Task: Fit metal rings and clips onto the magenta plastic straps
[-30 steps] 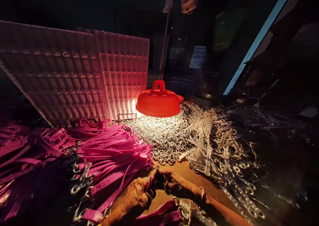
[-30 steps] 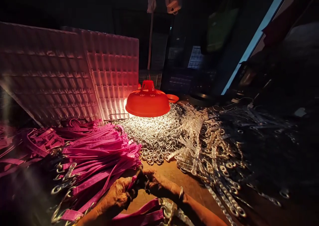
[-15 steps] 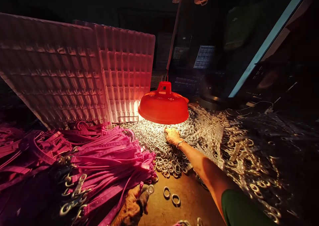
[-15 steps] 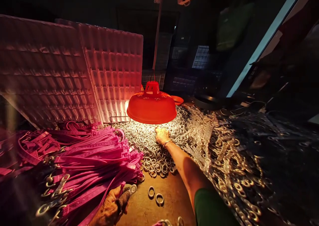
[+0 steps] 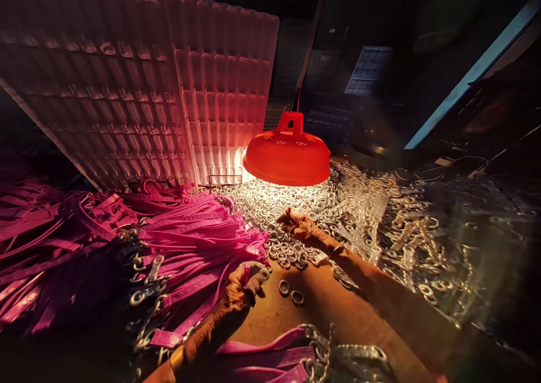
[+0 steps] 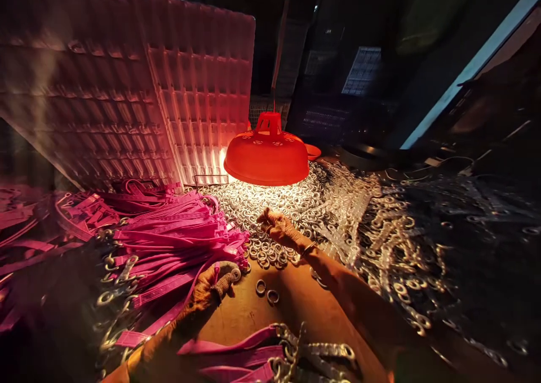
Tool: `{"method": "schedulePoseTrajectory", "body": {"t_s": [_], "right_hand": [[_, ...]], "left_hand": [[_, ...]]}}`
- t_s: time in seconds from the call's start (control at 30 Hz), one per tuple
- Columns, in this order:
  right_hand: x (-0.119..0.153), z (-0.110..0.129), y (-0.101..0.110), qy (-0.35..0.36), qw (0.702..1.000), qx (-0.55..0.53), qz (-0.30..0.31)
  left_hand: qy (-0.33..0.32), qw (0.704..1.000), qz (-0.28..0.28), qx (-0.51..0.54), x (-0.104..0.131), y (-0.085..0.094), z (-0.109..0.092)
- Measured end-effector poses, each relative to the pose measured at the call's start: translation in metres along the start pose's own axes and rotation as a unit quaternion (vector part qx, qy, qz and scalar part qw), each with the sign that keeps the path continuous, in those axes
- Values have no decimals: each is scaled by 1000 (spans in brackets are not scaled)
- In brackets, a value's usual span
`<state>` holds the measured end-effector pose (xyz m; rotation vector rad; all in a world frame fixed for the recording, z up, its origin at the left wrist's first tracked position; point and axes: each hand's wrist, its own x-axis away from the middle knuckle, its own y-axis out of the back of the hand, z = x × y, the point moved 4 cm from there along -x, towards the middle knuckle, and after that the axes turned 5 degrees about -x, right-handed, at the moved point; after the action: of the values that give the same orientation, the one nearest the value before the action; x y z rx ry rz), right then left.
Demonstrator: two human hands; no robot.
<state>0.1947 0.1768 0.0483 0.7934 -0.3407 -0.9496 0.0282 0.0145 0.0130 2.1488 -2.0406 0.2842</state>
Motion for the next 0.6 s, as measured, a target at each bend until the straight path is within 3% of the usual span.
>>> {"method": "schedulePoseTrajectory", "body": {"t_s": [0.07, 0.17, 0.33, 0.5, 0.6], "right_hand": [[23, 13, -13, 3, 994, -100, 47], [49, 31, -30, -19, 958, -258, 127], [64, 55, -43, -39, 916, -331, 223], [65, 70, -46, -33, 895, -366, 254], [65, 71, -50, -54, 880, -420, 213]], "left_hand": [[-24, 999, 17, -29, 6, -3, -12], [-46, 994, 51, -83, 13, -6, -18], [-59, 988, 82, -116, 24, -8, -13], [-65, 980, 101, -157, 37, -16, -26], [-67, 977, 84, -184, 45, -11, -36]]}}
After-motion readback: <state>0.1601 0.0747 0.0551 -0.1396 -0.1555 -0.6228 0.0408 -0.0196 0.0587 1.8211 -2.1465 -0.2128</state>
